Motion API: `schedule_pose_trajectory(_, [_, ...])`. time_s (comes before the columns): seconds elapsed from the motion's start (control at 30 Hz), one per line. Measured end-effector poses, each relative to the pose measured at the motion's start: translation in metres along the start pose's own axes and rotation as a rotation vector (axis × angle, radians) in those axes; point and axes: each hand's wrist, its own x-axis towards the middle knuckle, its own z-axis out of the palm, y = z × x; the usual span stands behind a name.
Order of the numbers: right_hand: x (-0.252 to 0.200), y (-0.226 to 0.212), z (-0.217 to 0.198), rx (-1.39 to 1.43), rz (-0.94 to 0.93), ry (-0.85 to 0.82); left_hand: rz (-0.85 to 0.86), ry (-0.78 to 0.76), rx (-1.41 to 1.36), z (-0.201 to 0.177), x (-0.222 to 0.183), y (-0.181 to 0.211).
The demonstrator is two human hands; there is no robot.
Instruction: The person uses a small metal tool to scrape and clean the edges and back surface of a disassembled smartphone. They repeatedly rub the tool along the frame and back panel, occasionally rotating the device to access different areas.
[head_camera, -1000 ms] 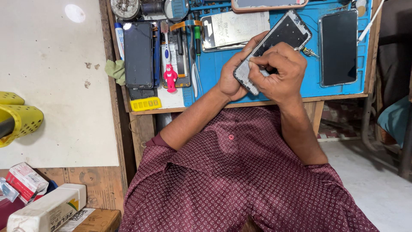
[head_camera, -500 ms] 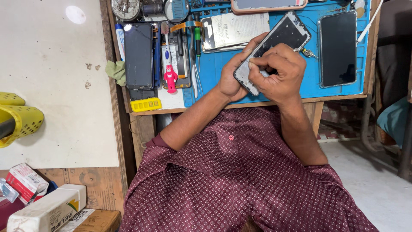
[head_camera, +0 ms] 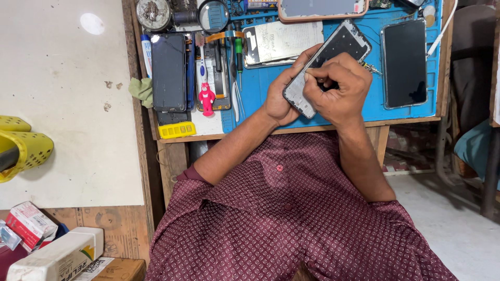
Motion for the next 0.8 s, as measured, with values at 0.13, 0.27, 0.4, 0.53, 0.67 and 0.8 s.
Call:
schedule_pose_trajectory(0.13, [0.001, -0.003, -0.001, 0.006, 0.000, -0.002, -0.008, 0.007, 0.017, 0.000, 0.001, 0.001])
schedule_pose_trajectory(0.27, [0.004, -0.006, -0.001, -0.009, 0.012, 0.008, 0.028, -0.051, -0.018, -0.008, 0.000, -0.004])
schedule_pose_trajectory(0.4, [0.005, -0.012, 0.001, -0.051, 0.058, 0.050, 0.024, 0.038, -0.001, -0.011, 0.002, -0.007])
schedule_pose_trajectory(0.53, [0.012, -0.020, -0.001, -0.069, 0.026, 0.098, 0.040, 0.028, -0.008, -0.002, 0.005, -0.006])
schedule_pose_trajectory(0.67, [0.012, -0.023, -0.005, -0.096, 0.072, 0.124, 0.010, 0.081, 0.019, 0.008, 0.003, -0.007])
schedule_pose_trajectory(0.8, [0.008, -0.024, -0.007, -0.034, 0.076, 0.142, 0.006, 0.070, 0.036, 0.017, 0.002, -0.002])
